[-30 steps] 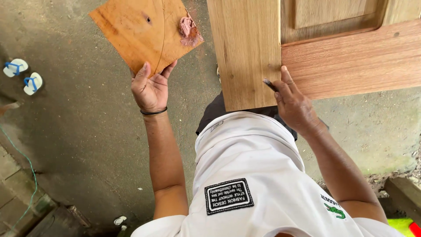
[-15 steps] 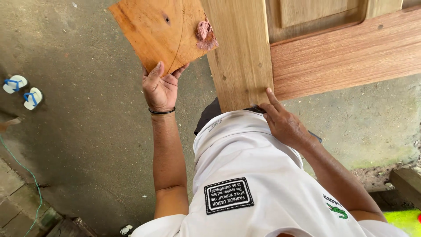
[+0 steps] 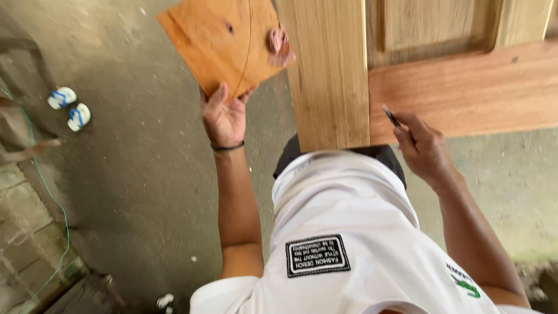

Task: The person uses a chisel to carve and shape a small piece of wood, then fits it into a recessed area of a larger wooden structure. They repeatedly adjust the wood piece and use the chisel to refine the edges for a proper fit.

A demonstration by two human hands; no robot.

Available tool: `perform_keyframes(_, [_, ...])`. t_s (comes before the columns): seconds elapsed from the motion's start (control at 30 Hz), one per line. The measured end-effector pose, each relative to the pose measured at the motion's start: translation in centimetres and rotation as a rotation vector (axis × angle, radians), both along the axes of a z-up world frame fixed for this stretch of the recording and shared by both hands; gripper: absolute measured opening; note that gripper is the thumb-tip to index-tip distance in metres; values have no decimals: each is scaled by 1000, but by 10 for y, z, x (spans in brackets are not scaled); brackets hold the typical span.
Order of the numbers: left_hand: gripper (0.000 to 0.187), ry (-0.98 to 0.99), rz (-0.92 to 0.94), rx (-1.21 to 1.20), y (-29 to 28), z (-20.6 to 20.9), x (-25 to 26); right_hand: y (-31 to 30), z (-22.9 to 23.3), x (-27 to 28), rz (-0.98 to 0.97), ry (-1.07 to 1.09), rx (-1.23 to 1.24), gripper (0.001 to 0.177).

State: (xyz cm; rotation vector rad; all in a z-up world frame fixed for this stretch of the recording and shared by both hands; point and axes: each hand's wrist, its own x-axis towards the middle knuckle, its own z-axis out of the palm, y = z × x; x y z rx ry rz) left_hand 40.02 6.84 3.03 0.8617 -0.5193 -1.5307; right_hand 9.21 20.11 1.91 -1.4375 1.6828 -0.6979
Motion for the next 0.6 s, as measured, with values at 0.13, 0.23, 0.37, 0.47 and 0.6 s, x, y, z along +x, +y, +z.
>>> perform_keyframes(0.13, [28,19,58,24,-4,-2,12,-6,21,2,-63,45,51,21])
perform_keyframes(0.23, [27,59,62,10,-22,-9,19,-15,26,14,-143,14,94,19])
perform_keyframes(0.37, [40,154,-37,-8,-43,-25,34,-10,7,35,-211,-168,194,14])
perform_keyframes(0.47, [34,166,-79,62,-66,-46,53,-19,7,78,-285,-220,139,18])
perform_keyframes(0.6, [26,102,-237,-6,-83,-40,79,-21,-7,120,-256,-135,64,19])
